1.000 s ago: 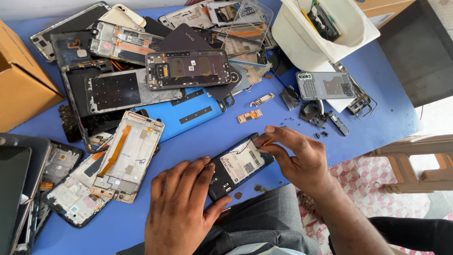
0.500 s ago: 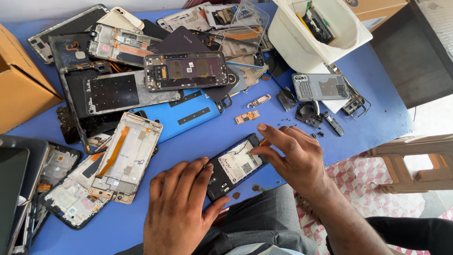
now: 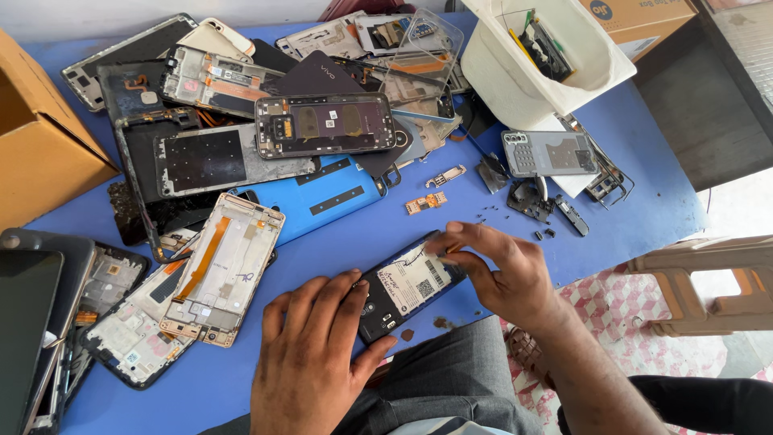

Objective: The person uses a screwdriver to remove screws from the back of a smartphone. They then use their fingers to peel off a sticker from the device's back cover.

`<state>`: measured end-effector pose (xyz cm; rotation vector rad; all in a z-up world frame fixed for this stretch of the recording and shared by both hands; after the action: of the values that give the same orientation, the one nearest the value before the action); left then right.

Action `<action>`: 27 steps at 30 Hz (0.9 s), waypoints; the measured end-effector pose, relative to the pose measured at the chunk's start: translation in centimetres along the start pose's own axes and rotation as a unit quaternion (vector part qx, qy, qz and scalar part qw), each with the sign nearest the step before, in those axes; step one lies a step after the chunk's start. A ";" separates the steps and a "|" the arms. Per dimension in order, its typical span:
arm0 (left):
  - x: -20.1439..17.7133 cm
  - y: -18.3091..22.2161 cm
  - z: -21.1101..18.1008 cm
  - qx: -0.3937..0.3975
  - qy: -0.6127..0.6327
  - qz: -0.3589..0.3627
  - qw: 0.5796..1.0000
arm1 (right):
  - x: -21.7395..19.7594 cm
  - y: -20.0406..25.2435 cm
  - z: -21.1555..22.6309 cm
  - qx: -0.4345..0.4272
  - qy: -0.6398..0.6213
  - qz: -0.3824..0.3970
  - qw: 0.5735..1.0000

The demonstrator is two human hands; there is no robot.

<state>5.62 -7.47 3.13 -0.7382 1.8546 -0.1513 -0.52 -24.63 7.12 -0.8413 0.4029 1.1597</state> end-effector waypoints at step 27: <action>-0.2 -0.1 -0.1 -0.008 -0.006 -0.010 1.000 | -0.2 0.4 0.0 0.006 0.100 -0.091 0.991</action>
<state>5.65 -7.40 3.38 -0.7671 1.8396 -0.1444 -0.94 -24.69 7.06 -0.9677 0.4851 0.9065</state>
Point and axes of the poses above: each hand's wrist, its own y-axis away from the middle knuckle, its own x-axis out of the palm, z = x × y, the point moved 10 cm from there along -y, towards the middle knuckle, and after that the axes turned 12 degrees about x, right-handed, at the moved point
